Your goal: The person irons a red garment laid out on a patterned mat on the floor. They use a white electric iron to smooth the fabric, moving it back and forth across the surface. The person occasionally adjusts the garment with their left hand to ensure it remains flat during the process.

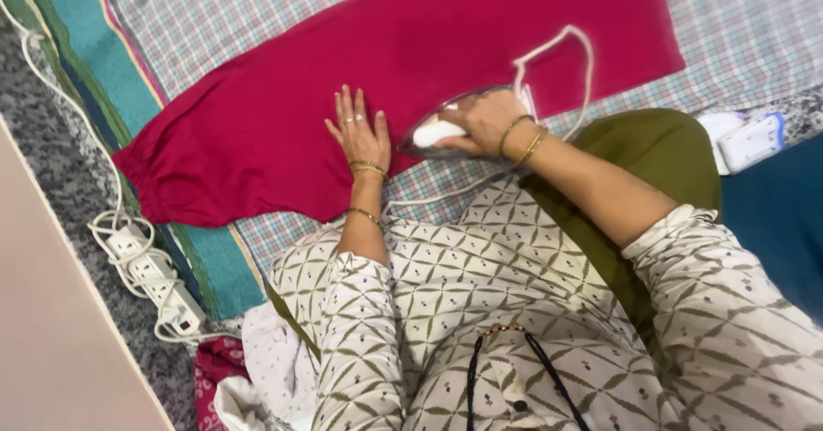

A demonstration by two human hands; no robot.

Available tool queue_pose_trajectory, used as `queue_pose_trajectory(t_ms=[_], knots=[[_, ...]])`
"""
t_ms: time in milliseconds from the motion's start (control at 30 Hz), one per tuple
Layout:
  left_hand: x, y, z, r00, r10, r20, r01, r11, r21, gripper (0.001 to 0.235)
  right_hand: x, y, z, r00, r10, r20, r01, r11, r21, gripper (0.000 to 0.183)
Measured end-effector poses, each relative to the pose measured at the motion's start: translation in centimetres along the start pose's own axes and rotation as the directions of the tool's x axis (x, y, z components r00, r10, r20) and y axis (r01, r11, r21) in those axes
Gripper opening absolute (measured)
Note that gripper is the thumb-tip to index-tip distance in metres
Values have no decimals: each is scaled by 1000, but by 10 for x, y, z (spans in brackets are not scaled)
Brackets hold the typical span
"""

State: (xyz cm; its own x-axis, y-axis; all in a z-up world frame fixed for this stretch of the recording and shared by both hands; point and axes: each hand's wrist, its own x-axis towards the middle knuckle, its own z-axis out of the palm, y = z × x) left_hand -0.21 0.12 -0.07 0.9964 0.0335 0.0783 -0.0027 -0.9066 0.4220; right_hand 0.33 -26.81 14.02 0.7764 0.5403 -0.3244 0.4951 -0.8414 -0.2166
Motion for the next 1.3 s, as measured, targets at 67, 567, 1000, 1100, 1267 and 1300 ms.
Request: queue_pose_trajectory(t_ms=[67,567,1000,1100,1267,1300], knots=[[-5,-1,-1,999,26,28,-27,1000,7,64,-3,3,-1,1000,-6,13,5,999,48,72],[-13,57,-16,872,135,471,-285,922,264,81,-71,195,11,955,297,6,-296,953,-67,76],[-19,48,-7,874,140,466,-306,903,302,84,-144,276,20,846,440,-303,-453,891,29,61],[-21,48,-7,866,128,483,-306,900,311,84,-168,301,21,757,634,-161,-633,772,66,63],[-20,49,-7,857,121,500,-317,890,328,85,-206,344,21,696,685,-216,-673,727,138,63],[-20,49,-8,856,129,501,-325,888,327,85,-211,351,23,682,693,-232,-674,719,168,63]])
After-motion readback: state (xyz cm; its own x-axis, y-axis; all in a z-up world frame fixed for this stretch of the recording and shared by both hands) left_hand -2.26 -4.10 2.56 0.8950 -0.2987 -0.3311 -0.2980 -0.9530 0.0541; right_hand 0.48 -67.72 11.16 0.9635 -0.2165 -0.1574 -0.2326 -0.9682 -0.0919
